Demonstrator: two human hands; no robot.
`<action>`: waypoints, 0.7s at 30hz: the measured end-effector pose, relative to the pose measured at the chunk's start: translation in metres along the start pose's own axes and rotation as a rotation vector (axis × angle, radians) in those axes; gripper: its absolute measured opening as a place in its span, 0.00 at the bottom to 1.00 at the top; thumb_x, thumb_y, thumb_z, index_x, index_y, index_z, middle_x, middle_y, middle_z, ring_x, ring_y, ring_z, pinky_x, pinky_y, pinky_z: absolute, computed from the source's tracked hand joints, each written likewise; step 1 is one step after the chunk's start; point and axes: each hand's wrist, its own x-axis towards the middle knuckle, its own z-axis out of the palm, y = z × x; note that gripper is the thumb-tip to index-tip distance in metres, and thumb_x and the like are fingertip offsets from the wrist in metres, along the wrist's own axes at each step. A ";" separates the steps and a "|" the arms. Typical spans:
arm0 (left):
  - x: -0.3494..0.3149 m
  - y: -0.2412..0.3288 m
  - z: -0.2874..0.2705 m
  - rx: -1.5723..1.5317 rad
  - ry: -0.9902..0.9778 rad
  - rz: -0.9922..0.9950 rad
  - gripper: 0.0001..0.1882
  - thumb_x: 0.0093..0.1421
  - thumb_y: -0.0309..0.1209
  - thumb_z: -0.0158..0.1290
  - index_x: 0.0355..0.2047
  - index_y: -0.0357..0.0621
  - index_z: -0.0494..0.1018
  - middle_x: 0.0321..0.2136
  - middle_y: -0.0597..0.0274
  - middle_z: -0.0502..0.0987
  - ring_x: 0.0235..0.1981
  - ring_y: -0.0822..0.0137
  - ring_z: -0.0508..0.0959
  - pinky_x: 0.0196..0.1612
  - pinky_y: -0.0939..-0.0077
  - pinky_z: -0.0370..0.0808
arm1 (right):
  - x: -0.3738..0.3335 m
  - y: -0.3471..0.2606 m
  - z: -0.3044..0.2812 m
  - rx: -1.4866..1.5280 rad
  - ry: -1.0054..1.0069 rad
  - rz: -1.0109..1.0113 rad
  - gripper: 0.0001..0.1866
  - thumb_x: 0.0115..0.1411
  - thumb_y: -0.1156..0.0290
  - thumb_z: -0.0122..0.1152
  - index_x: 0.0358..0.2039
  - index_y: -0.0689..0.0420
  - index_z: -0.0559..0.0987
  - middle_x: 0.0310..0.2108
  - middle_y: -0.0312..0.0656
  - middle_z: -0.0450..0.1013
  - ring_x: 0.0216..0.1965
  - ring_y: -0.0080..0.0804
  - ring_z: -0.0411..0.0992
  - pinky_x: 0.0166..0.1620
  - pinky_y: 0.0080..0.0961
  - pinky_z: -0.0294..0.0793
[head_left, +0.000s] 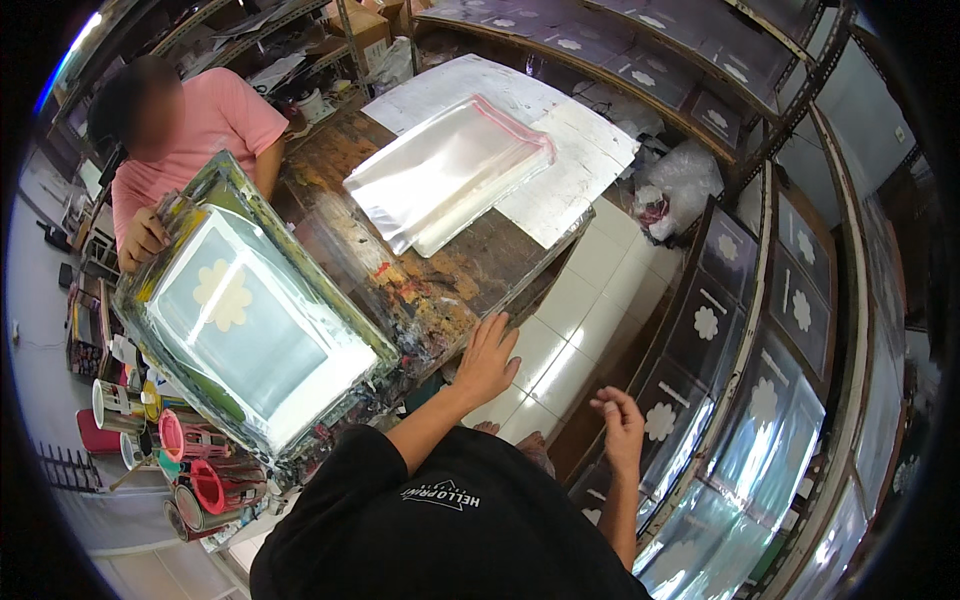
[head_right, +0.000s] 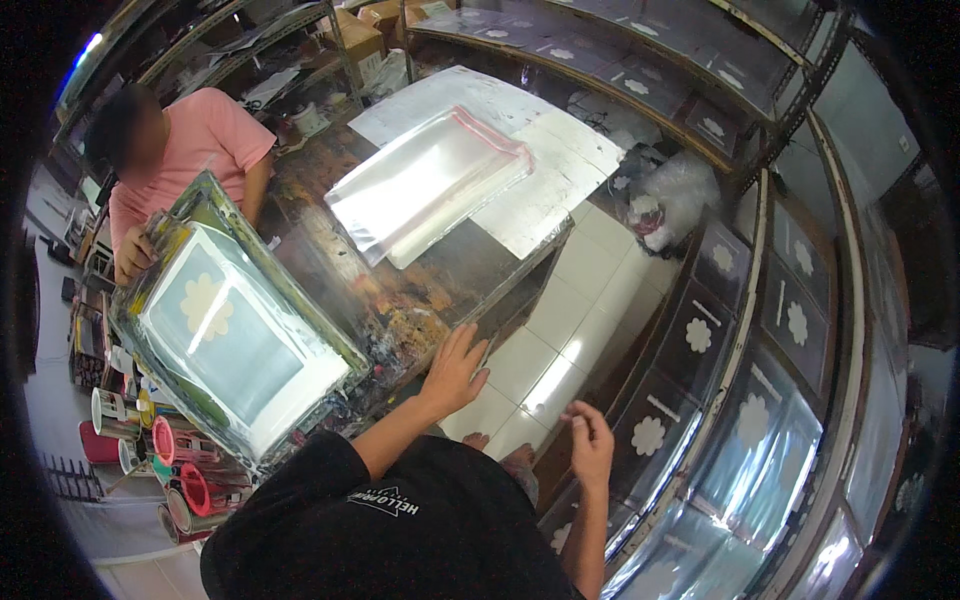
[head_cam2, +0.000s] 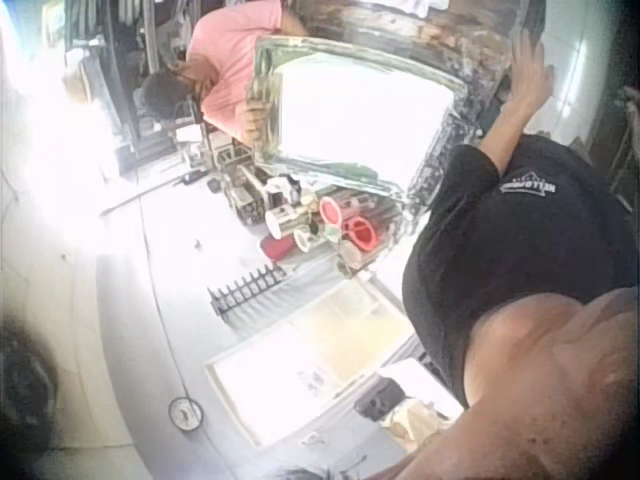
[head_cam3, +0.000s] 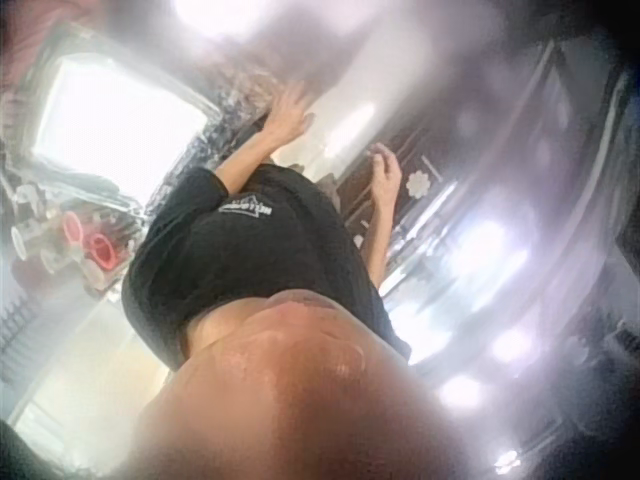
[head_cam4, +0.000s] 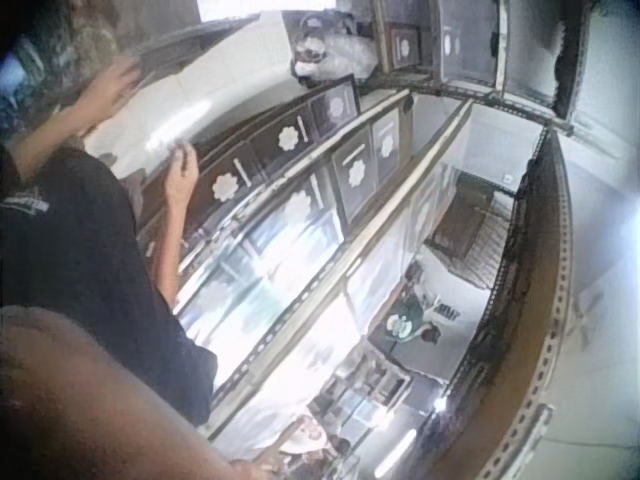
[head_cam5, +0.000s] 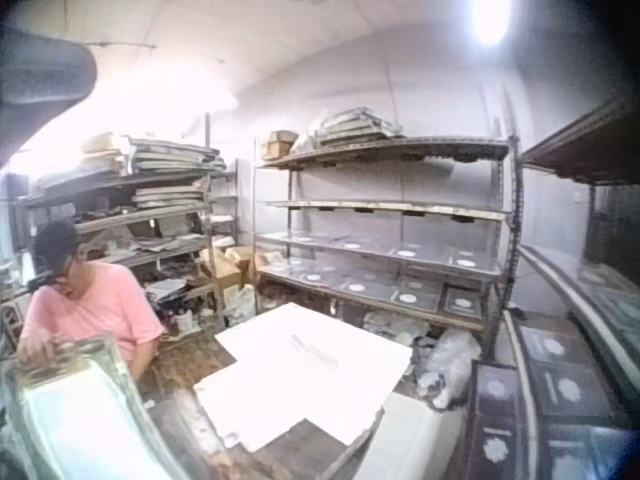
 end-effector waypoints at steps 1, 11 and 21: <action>0.001 -0.004 0.000 0.051 -0.017 -0.040 0.29 0.59 0.34 0.59 0.59 0.36 0.68 0.67 0.36 0.56 0.70 0.40 0.53 0.69 0.45 0.52 | -0.002 0.007 0.004 0.022 -0.022 0.015 0.13 0.70 0.75 0.51 0.51 0.65 0.76 0.44 0.43 0.77 0.45 0.32 0.78 0.52 0.27 0.75; 0.004 -0.025 0.015 0.268 -0.126 -0.047 0.29 0.54 0.40 0.63 0.53 0.37 0.75 0.71 0.30 0.43 0.73 0.37 0.43 0.71 0.38 0.42 | -0.023 0.021 0.004 -0.047 -0.058 0.160 0.14 0.69 0.74 0.51 0.51 0.66 0.76 0.45 0.43 0.77 0.47 0.32 0.77 0.53 0.28 0.74; 0.001 -0.028 0.010 0.270 -0.105 0.016 0.25 0.51 0.42 0.64 0.45 0.37 0.79 0.71 0.29 0.42 0.73 0.36 0.43 0.70 0.38 0.41 | -0.020 0.025 0.021 -0.130 -0.106 0.137 0.14 0.68 0.75 0.51 0.52 0.65 0.76 0.46 0.44 0.78 0.46 0.34 0.78 0.51 0.28 0.75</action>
